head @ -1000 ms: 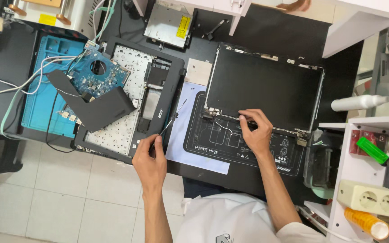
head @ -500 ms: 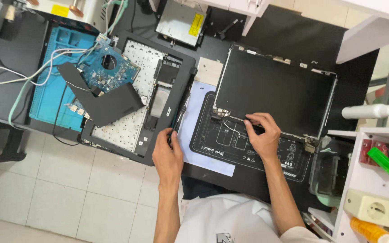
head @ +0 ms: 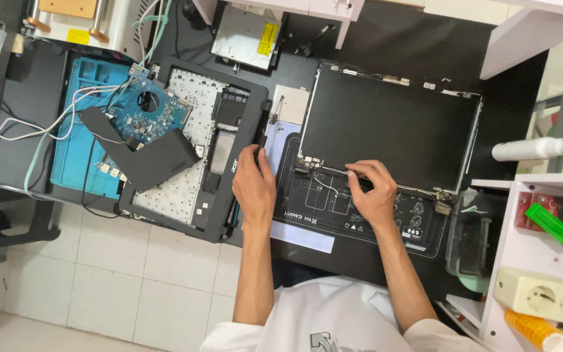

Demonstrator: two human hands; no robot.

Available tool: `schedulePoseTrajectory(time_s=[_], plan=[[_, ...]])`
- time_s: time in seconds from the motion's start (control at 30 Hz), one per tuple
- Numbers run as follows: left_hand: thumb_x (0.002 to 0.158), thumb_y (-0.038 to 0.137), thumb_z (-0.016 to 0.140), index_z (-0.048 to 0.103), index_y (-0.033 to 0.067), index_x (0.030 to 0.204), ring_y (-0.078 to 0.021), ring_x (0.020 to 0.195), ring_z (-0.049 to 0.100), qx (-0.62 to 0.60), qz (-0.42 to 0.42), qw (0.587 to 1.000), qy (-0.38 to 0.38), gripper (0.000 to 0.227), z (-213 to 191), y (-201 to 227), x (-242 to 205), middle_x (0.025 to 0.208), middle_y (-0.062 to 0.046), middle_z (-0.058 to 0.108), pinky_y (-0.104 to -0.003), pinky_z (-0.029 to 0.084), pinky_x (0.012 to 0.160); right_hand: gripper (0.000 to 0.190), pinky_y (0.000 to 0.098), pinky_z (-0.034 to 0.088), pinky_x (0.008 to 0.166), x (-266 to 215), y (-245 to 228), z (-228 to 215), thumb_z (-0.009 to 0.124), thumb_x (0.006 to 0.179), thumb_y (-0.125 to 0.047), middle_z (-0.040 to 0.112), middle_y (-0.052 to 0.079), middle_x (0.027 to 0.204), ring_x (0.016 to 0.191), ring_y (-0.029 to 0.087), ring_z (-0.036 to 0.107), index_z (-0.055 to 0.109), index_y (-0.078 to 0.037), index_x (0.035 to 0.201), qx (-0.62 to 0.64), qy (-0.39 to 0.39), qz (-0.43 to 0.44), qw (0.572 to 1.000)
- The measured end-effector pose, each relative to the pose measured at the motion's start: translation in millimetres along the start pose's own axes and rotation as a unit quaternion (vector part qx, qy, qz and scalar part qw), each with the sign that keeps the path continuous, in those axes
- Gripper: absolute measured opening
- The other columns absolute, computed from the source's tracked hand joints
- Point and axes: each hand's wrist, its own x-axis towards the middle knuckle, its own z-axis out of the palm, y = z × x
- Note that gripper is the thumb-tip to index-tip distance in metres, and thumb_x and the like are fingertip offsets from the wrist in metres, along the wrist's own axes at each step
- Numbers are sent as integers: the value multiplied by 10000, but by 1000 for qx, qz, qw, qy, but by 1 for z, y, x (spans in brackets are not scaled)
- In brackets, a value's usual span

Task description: The person assembles a laptop by first attaching the screen bezel to the display panel and securing it with a screwdriver. They then place the motherboard onto the display assembly and connect a cooling fan, tightening its screws. The process involves handling the screen, bezel, motherboard, and cooling fan components.

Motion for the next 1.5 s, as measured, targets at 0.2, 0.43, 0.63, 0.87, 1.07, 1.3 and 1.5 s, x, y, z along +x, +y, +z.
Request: schedulePoseTrajectory(time_s=[0.2, 0.43, 0.63, 0.87, 1.07, 1.3, 1.5], plan=[[1039, 179, 588, 679, 5, 1136, -334, 901, 719, -40, -36, 998, -21, 220, -30, 6, -26, 1031, -171, 727, -415, 560, 770, 154, 272, 588, 784, -1, -3, -2, 719, 917, 9, 720, 83, 1019, 867, 160, 724, 754, -29, 1061, 60, 6, 35, 998], [989, 72, 641, 700, 11, 1064, -257, 832, 610, -104, 63, 988, -98, 112, -84, 13, -73, 876, -107, 660, -362, 483, 791, 337, 314, 586, 972, -4, -17, -6, 708, 913, -17, 727, 123, 1148, 1051, 177, 709, 657, 11, 1244, 415, -110, 170, 887], [982, 58, 648, 696, 9, 1056, -237, 816, 604, -111, 68, 986, -106, 101, -91, 19, -84, 851, -92, 631, -348, 486, 780, 250, 364, 614, 948, -13, -8, -8, 735, 931, -30, 764, 177, 1054, 997, 229, 754, 715, 57, 1164, 439, -113, 182, 873], [975, 61, 654, 701, 3, 1042, -225, 759, 574, -99, 84, 983, -129, 100, -88, 30, -86, 787, -88, 599, -353, 473, 727, 171, 371, 645, 893, -17, 5, -12, 732, 940, -17, 769, 169, 1003, 940, 230, 763, 727, 55, 1095, 470, -86, 178, 860], [977, 71, 654, 695, 2, 1032, -217, 736, 549, -103, 92, 982, -128, 97, -90, 33, -89, 774, -83, 587, -353, 458, 697, 145, 367, 638, 863, -20, 4, -14, 728, 938, -12, 769, 165, 957, 894, 226, 762, 734, 54, 1067, 469, -68, 168, 864], [977, 68, 650, 693, -1, 1031, -223, 719, 537, -90, 103, 983, -126, 98, -89, 36, -92, 750, -83, 565, -357, 444, 688, 137, 358, 629, 844, -22, -1, -15, 707, 941, -19, 769, 158, 933, 863, 212, 754, 733, 50, 1057, 460, -48, 176, 869], [975, 66, 643, 691, 0, 1030, -221, 726, 545, -88, 104, 982, -129, 98, -86, 38, -93, 767, -81, 581, -355, 448, 691, 126, 364, 628, 858, -23, 0, -19, 706, 938, -13, 762, 158, 936, 870, 215, 754, 722, 50, 1047, 472, -39, 188, 860]])
